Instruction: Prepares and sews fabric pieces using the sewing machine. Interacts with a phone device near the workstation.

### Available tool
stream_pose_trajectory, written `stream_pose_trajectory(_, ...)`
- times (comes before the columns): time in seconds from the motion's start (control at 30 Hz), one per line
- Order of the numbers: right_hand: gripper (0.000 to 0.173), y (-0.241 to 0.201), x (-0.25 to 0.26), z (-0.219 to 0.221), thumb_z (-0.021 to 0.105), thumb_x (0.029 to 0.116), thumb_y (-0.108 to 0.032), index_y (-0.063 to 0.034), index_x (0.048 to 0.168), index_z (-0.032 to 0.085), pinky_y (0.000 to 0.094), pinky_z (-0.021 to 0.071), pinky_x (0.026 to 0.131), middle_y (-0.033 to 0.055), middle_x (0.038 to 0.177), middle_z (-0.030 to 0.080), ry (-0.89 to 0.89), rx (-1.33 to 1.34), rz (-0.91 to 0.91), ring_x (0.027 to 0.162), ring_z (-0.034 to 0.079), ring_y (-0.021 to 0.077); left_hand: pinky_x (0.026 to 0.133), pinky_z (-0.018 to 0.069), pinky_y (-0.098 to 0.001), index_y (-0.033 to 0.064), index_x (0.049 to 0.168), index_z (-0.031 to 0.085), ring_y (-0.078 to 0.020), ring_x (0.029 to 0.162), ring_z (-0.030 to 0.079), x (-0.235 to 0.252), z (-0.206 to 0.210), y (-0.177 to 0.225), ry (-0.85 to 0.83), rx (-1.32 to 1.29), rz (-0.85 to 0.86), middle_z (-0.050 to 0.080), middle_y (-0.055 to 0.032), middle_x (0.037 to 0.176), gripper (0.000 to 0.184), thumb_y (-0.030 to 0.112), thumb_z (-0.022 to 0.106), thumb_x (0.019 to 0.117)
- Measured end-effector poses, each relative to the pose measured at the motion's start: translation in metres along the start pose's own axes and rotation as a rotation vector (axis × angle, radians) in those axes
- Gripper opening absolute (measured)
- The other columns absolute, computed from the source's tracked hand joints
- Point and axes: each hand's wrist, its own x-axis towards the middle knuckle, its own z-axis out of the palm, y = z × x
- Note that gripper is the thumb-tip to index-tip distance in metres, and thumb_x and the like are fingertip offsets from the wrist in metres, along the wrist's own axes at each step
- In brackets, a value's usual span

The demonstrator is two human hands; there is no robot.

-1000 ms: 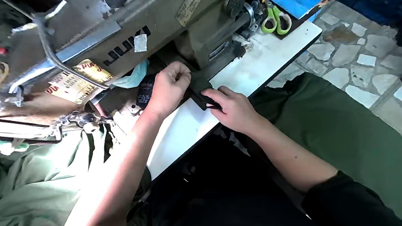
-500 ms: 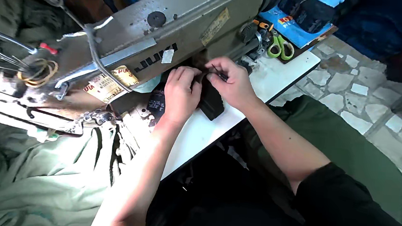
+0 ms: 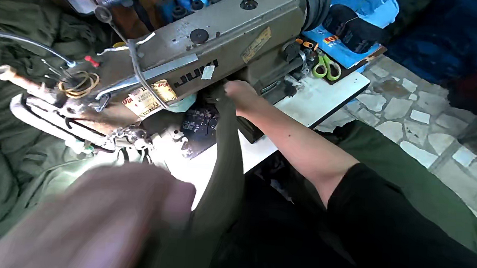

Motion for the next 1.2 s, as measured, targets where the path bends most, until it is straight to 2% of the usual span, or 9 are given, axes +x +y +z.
stream_pose_trajectory(0.1, 0.039, 0.003, 0.007, -0.002, 0.043, 0.11, -0.022, 0.006, 0.111, 0.07, 0.0599, 0.0467, 0.101, 0.0242, 0.129, 0.064, -0.058, -0.135, -0.021, 0.126, 0.059, 0.0404, 0.087, 0.0598, -0.03, 0.0107, 0.104, 0.071, -0.0131, 0.095, 0.071, -0.02, -0.022, 0.03, -0.153, -0.092, -0.087, 0.073, 0.0005, 0.098, 0.013, 0.02, 0.064, 0.0988)
stream_pose_trajectory(0.2, 0.03, 0.007, -0.005, -0.003, 0.049, 0.1067, -0.017, 0.0051, 0.106, 0.069, 0.0632, 0.049, 0.094, 0.0249, 0.123, 0.065, -0.006, -0.179, -0.043, 0.118, 0.062, 0.0431, 0.075, 0.0569, -0.0148, 0.0193, 0.1, 0.071, 0.0047, 0.084, 0.067, -0.028, 0.017, 0.016, -0.013, 0.102, -0.285, 0.071, 0.0147, 0.092, 0.006, 0.02, 0.066, 0.0976)
stream_pose_trajectory(0.3, 0.025, 0.008, -0.042, 0.0, 0.053, 0.1038, -0.014, 0.0037, 0.106, 0.07, 0.0638, 0.0502, 0.09, 0.0251, 0.111, 0.067, 0.064, -0.064, -0.119, 0.108, 0.065, 0.0428, 0.064, 0.0518, -0.012, 0.0077, 0.096, 0.067, 0.0077, 0.069, 0.059, -0.046, 0.033, -0.023, 0.107, 0.116, -0.507, 0.064, 0.0125, 0.078, 0.007, 0.006, 0.061, 0.0941)
stream_pose_trajectory(0.37, 0.022, 0.005, -0.072, 0.019, 0.058, 0.1003, -0.014, 0.0024, 0.097, 0.072, 0.0489, 0.0537, 0.075, 0.0168, 0.092, 0.069, 0.18, 0.241, -0.331, 0.084, 0.067, 0.0283, 0.063, 0.0519, -0.0129, 0.0109, 0.092, 0.064, 0.0061, 0.067, 0.059, -0.054, 0.036, -0.039, 0.174, 0.023, -0.637, 0.063, 0.0123, 0.075, 0.011, 0.004, 0.057, 0.097)
stream_pose_trajectory(0.43, 0.025, -0.007, -0.094, 0.048, 0.062, 0.0947, -0.022, -0.0019, 0.106, 0.071, 0.0221, 0.0507, 0.061, 0.0025, 0.093, 0.069, 0.139, 0.643, -0.5, 0.072, 0.06, 0.0028, 0.063, 0.052, -0.0148, 0.0133, 0.088, 0.063, 0.004, 0.065, 0.06, -0.06, 0.036, -0.047, 0.197, -0.04, -0.682, 0.063, 0.0115, 0.073, 0.015, 0.005, 0.056, 0.0989)
stream_pose_trajectory(0.5, 0.037, -0.024, -0.106, 0.074, 0.068, 0.0894, -0.024, 0.0001, 0.117, 0.067, 0.0158, 0.0499, 0.071, 0.0001, 0.1, 0.067, 0.13, 0.873, -0.534, 0.082, 0.059, -0.0027, 0.062, 0.0535, -0.0158, 0.0128, 0.09, 0.063, 0.0029, 0.064, 0.062, -0.061, 0.035, -0.046, 0.181, -0.025, -0.715, 0.064, 0.0102, 0.073, 0.014, 0.007, 0.057, 0.1008)
stream_pose_trajectory(0.63, 0.003, -0.054, -0.108, 0.098, 0.062, 0.0956, -0.006, -0.0034, 0.097, 0.062, 0.01, 0.0441, 0.055, -0.0065, 0.076, 0.058, 0.39, 1.007, -0.441, 0.059, 0.05, -0.0072, 0.059, 0.0504, -0.0134, 0.0111, 0.092, 0.06, 0.0037, 0.062, 0.058, -0.066, 0.036, -0.045, 0.219, 0.092, -0.651, 0.06, 0.0084, 0.073, 0.007, 0.008, 0.061, 0.0985)
stream_pose_trajectory(0.87, 0.002, -0.074, -0.108, 0.107, 0.064, 0.0919, -0.001, -0.0014, 0.094, 0.063, 0.0084, 0.0448, 0.059, -0.0046, 0.079, 0.061, 0.589, 0.941, -0.467, 0.064, 0.052, -0.008, 0.07, 0.0484, -0.0082, -0.0037, 0.098, 0.067, 0.0065, 0.073, 0.058, -0.071, 0.031, -0.045, 0.263, 0.294, -0.49, 0.064, -0.0012, 0.083, 0.012, 0.006, 0.061, 0.0988)
stream_pose_trajectory(1.2, 0.006, -0.079, -0.119, 0.111, 0.064, 0.0946, -0.002, 0.0022, 0.097, 0.068, 0.0072, 0.0463, 0.058, -0.001, 0.076, 0.063, 0.679, 0.88, -0.464, 0.061, 0.053, -0.0079, 0.071, 0.0511, -0.0085, -0.0052, 0.106, 0.071, 0.0071, 0.074, 0.06, -0.068, 0.031, -0.032, 0.219, 0.208, -0.507, 0.068, -0.0023, 0.089, 0.019, 0.004, 0.055, 0.1006)
